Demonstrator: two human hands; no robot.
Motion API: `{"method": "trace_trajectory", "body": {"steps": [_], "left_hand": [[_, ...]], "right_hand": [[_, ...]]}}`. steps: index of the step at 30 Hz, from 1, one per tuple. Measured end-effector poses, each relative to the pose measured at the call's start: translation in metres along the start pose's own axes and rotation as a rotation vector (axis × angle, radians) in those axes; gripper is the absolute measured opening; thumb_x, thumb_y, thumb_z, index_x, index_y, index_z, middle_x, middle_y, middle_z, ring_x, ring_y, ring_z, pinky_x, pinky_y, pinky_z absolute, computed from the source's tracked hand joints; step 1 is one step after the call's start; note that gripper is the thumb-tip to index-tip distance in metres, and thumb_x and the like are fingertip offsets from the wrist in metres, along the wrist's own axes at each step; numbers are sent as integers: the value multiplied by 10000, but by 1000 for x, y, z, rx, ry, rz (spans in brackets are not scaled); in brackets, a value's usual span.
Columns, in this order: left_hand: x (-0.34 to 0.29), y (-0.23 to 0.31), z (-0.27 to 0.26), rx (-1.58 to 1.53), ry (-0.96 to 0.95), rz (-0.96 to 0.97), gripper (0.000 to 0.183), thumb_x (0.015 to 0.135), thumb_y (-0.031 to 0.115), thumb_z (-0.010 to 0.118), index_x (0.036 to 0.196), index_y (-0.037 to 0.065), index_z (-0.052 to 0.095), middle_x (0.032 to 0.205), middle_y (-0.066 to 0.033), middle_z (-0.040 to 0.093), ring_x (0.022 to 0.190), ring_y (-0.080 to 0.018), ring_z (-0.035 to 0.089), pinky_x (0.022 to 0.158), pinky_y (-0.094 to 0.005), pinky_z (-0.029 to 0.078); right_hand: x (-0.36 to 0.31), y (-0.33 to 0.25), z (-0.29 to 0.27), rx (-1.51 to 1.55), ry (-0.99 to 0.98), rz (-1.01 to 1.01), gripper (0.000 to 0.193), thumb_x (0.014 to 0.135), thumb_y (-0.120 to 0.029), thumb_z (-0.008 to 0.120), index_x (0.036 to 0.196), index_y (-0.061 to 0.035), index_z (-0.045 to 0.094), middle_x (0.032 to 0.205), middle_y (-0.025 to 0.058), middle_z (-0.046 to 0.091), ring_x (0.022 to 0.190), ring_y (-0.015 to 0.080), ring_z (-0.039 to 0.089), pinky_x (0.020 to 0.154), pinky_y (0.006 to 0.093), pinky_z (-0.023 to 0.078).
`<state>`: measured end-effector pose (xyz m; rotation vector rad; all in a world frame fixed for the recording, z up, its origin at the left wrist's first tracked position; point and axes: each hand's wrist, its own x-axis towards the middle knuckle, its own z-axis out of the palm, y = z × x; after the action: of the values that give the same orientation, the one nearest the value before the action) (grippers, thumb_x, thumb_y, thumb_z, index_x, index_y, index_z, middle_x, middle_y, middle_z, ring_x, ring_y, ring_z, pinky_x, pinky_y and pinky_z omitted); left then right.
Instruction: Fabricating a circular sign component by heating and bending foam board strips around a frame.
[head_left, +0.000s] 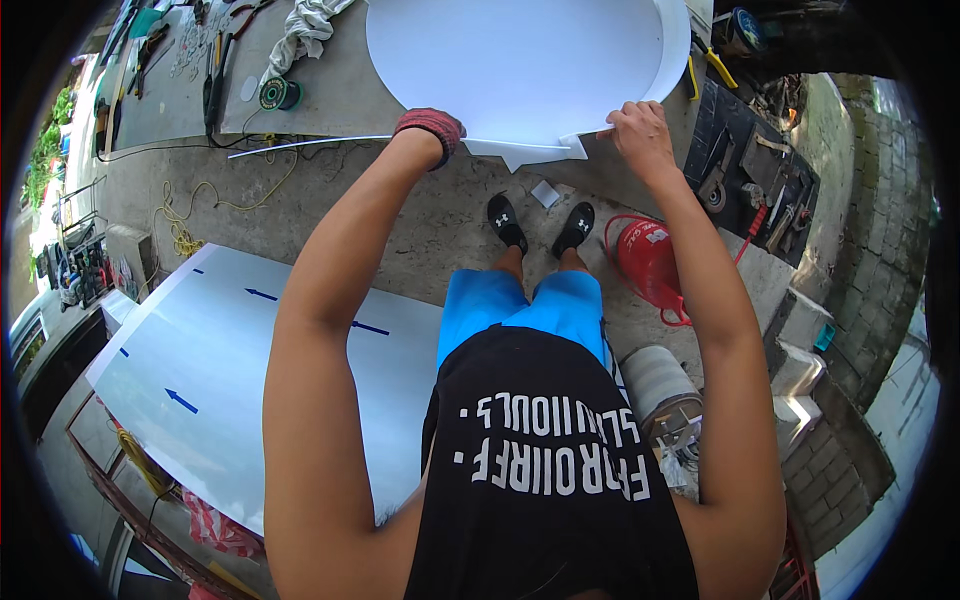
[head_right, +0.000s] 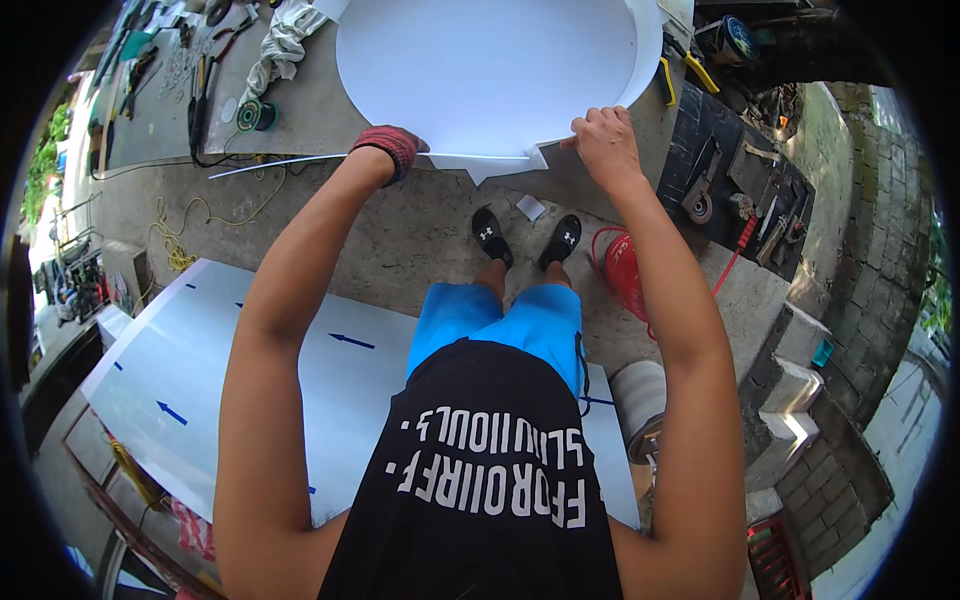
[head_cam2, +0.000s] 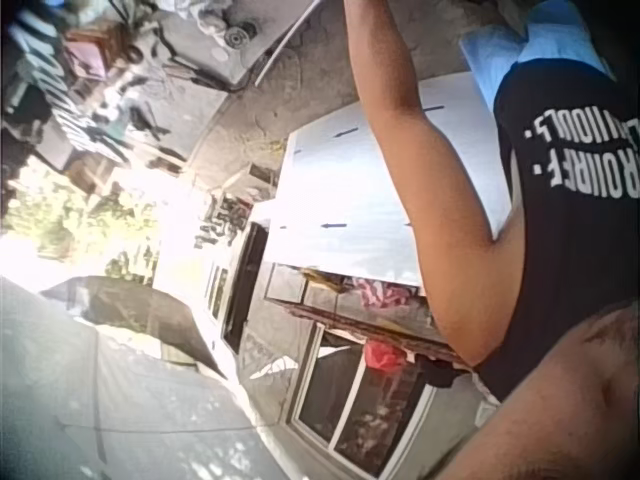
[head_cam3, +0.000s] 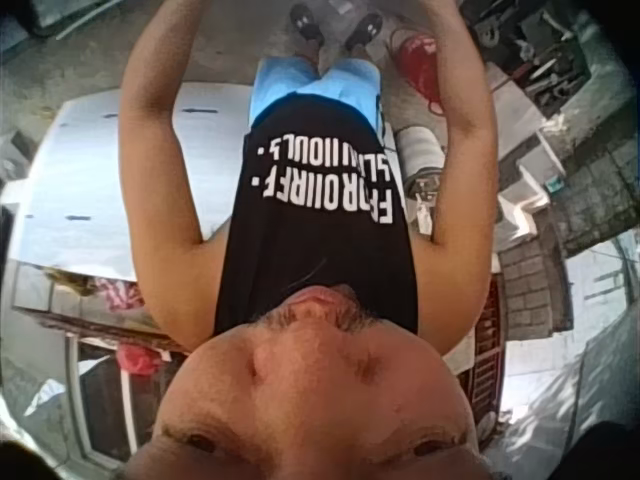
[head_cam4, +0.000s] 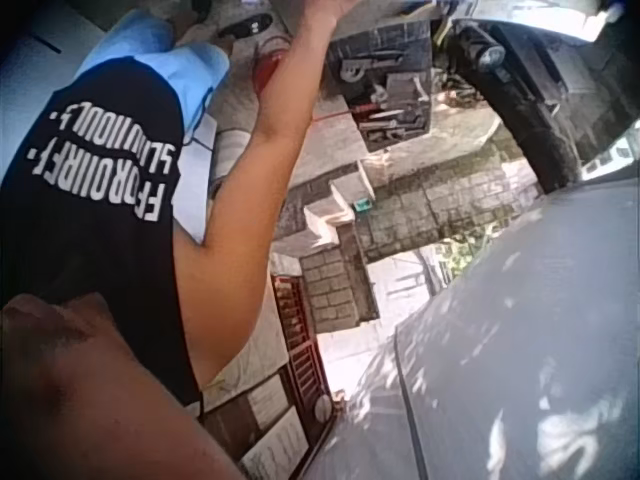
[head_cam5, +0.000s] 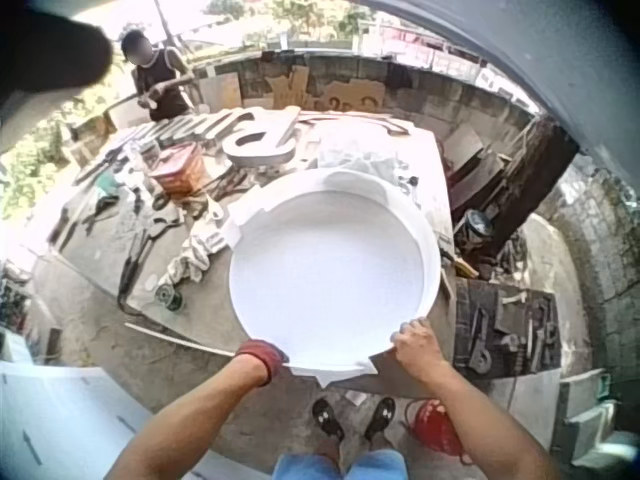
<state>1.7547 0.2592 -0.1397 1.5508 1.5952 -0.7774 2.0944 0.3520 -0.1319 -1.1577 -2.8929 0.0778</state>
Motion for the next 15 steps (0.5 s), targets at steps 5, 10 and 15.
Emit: {"method": "trace_trajectory", "body": {"steps": [5,10,15], "left_hand": [[15,-1,17,133,126,26,332,920,199,593,1228,179,719,1175,-152,726,1048,-354,711,873,-457,575],[-17,24,10,167,181,117,331,890,199,648,1212,190,723,1087,-148,740,1010,-355,716,857,-454,575],[-23,33,25,-25,350,230,415,962,123,548,1342,261,642,1151,-149,720,1046,-357,700,912,-442,561]], "right_hand": [[-1,1,0,82,24,-27,232,848,-325,730,917,-104,740,900,89,693,967,262,646,1037,425,412],[-5,3,-1,66,22,-49,196,856,-270,736,975,-114,725,916,72,690,995,254,635,1056,422,396],[-3,0,-2,81,10,-46,187,859,-264,734,973,-117,725,915,66,683,1005,253,629,1080,417,380]]}}
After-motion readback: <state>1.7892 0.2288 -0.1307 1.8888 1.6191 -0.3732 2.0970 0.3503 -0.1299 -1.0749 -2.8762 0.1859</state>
